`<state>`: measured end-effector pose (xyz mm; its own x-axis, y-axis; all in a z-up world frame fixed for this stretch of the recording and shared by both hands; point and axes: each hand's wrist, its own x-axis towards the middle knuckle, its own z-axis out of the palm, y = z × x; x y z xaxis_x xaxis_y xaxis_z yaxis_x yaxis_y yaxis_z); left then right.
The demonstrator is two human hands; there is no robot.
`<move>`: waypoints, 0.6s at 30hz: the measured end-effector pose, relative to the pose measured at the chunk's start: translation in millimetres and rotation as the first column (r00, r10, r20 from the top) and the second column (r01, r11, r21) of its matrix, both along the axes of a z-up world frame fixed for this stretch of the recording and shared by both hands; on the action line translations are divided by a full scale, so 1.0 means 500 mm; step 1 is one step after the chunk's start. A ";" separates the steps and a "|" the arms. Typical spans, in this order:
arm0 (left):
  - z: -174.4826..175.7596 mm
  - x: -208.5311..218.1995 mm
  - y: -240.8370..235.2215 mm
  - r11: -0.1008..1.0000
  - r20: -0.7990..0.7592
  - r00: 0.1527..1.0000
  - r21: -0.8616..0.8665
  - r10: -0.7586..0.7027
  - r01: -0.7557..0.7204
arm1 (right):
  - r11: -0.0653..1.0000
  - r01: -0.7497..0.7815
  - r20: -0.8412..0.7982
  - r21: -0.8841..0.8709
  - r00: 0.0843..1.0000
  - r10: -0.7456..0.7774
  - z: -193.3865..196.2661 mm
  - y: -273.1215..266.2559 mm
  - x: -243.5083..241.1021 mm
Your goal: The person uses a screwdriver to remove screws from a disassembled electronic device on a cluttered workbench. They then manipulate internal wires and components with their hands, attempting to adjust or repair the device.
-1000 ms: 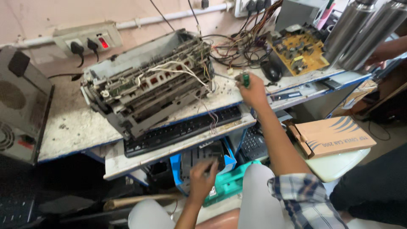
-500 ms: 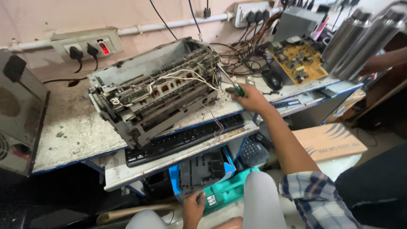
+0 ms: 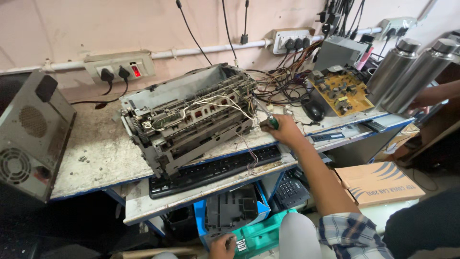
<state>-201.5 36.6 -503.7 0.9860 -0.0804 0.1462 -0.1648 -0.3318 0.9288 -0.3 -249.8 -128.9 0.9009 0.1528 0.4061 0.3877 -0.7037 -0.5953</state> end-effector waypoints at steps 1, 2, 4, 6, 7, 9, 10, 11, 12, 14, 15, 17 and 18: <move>-0.001 -0.002 0.000 1.000 -0.004 1.000 0.012 -0.012 0.012 | 1.000 0.007 0.011 0.008 1.000 -0.007 0.001 0.003 -0.002; -0.001 -0.005 0.001 1.000 -0.010 1.000 0.022 -0.020 0.020 | 1.000 0.010 0.022 0.014 1.000 -0.010 0.004 0.006 -0.002; 0.001 -0.020 -0.002 0.998 -0.074 0.997 0.068 0.007 -0.002 | 1.000 0.030 0.026 0.010 0.999 -0.030 0.010 0.010 -0.004; 0.014 -0.038 -0.009 0.988 -0.187 0.979 0.145 0.083 -0.057 | 0.998 0.062 0.013 -0.013 0.998 -0.062 0.013 0.012 -0.009; 0.027 -0.048 -0.014 0.990 -0.100 0.991 0.119 0.086 -0.074 | 0.999 0.039 0.043 -0.003 0.998 -0.039 0.011 0.013 -0.014; 0.079 -0.057 -0.025 0.992 0.084 0.991 0.063 0.102 -0.108 | 1.000 -0.010 0.113 0.015 0.994 0.009 0.010 0.015 -0.016; 0.113 -0.061 -0.033 0.997 0.146 0.988 0.042 0.055 -0.061 | 1.000 0.000 0.111 0.028 0.994 -0.003 0.011 0.015 -0.015; 0.149 -0.066 -0.042 1.000 0.208 0.978 0.023 0.008 -0.013 | 0.999 0.011 0.109 0.042 0.994 -0.015 0.010 0.013 -0.012; 0.184 -0.071 -0.053 0.999 0.265 0.963 0.010 -0.042 0.041 | 0.998 0.026 0.100 0.057 0.994 -0.032 0.001 0.009 -0.014; 0.249 -0.070 -0.086 0.999 0.363 0.931 -0.022 -0.035 0.046 | 0.984 0.000 0.072 0.176 0.997 -0.013 -0.014 -0.004 -0.007; 0.276 -0.070 -0.103 0.998 0.410 0.912 -0.038 -0.031 0.051 | 0.972 -0.010 0.059 0.234 0.998 -0.004 -0.022 -0.013 0.000; 0.314 -0.073 -0.128 0.985 0.170 0.984 -0.154 -0.050 0.077 | 0.935 -0.008 0.035 0.354 0.999 -0.005 -0.037 -0.033 0.020; 0.326 -0.072 -0.140 0.974 0.057 0.996 -0.213 -0.067 0.078 | 0.912 -0.012 0.034 0.410 0.999 -0.003 -0.041 -0.040 0.033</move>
<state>-237.6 -33.5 -340.6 0.9700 -0.1128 0.2155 -0.2278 -0.1110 0.9674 16.2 -269.6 -149.2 0.8855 -0.0295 0.4636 0.4149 -0.3987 -0.8179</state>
